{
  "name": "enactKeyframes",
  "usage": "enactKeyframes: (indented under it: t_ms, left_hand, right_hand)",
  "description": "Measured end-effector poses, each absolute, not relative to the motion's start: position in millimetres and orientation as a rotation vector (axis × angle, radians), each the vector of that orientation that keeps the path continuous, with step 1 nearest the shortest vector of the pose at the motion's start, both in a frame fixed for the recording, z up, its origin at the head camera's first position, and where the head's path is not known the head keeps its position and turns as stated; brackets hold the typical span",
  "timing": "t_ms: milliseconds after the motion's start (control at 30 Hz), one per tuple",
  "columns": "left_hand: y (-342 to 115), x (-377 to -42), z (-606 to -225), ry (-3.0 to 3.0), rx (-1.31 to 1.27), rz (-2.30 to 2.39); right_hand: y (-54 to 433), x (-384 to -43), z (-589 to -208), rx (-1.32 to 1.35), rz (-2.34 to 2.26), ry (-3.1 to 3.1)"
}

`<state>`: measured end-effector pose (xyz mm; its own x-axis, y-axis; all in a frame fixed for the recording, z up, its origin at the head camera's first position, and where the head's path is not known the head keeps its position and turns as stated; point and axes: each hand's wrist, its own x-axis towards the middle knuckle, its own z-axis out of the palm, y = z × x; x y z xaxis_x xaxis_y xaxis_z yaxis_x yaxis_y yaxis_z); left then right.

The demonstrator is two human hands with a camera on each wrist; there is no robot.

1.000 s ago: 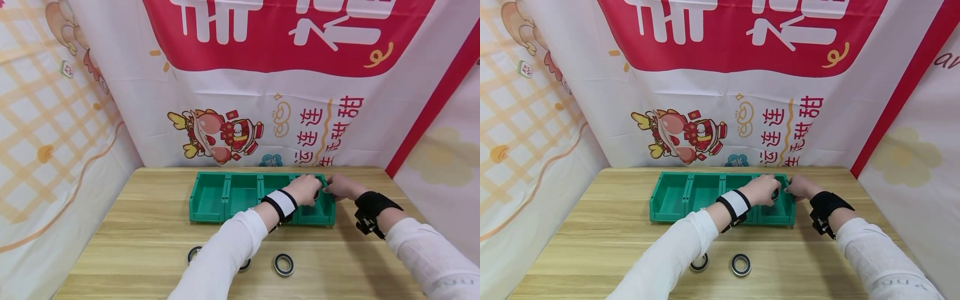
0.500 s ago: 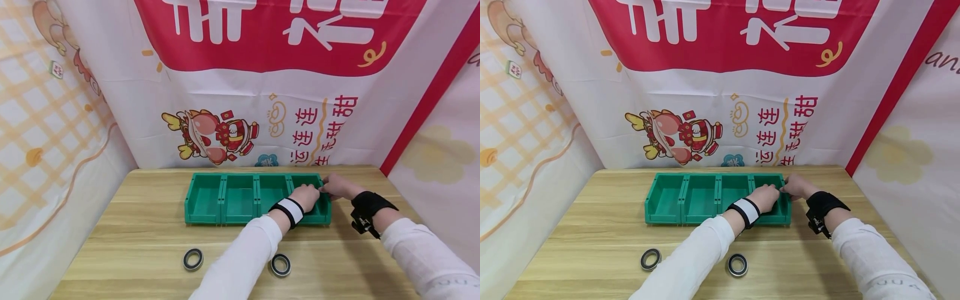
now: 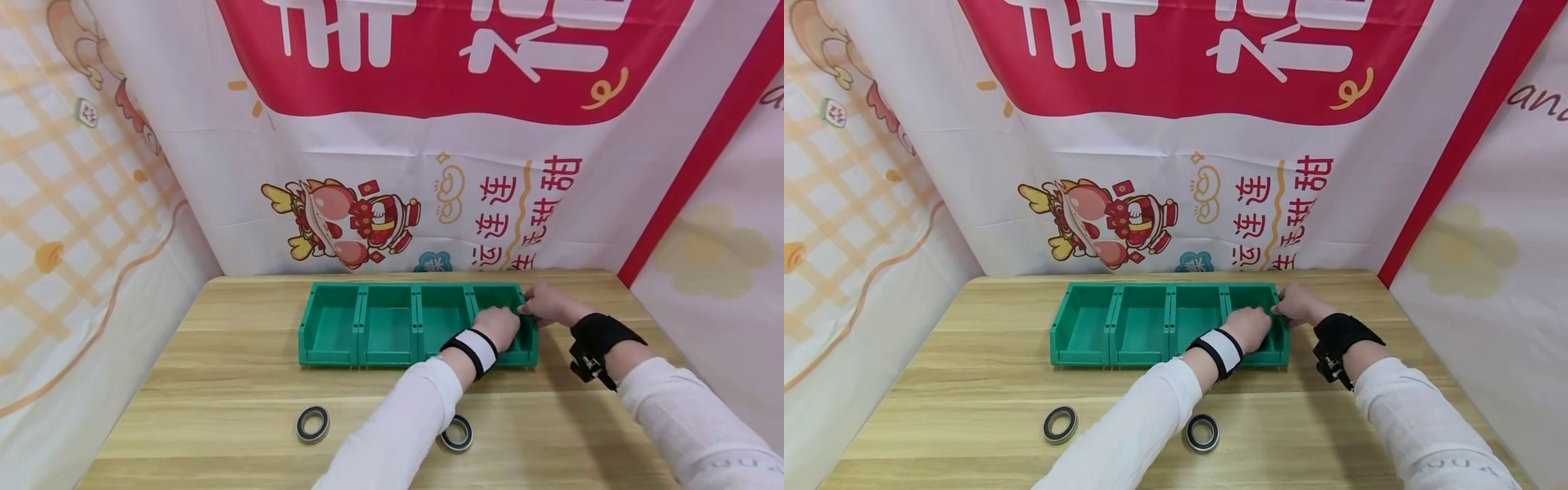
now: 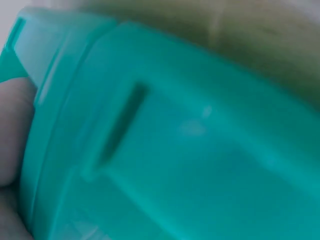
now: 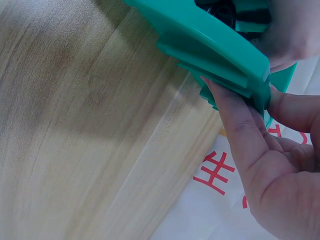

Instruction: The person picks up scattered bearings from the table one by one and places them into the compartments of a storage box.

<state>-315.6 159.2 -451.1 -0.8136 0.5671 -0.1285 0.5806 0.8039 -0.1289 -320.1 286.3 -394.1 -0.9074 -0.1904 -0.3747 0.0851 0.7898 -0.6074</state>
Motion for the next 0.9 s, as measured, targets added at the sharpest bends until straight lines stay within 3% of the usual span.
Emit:
enactKeyframes:
  t_ms: [233,533,900]
  left_hand:
    - [141,-287,-435,2.996,1.003,-0.38]
    - [72,-235,-404,3.109,1.099,-0.291]
    - [6,-177,-437,2.806,1.261,-0.088]
  right_hand:
    - [287,-320,-394,-0.061,-0.915,2.529]
    - [286,-319,-392,-0.066,-0.904,2.54]
    - [285,-319,-393,-0.07,-0.918,2.542]
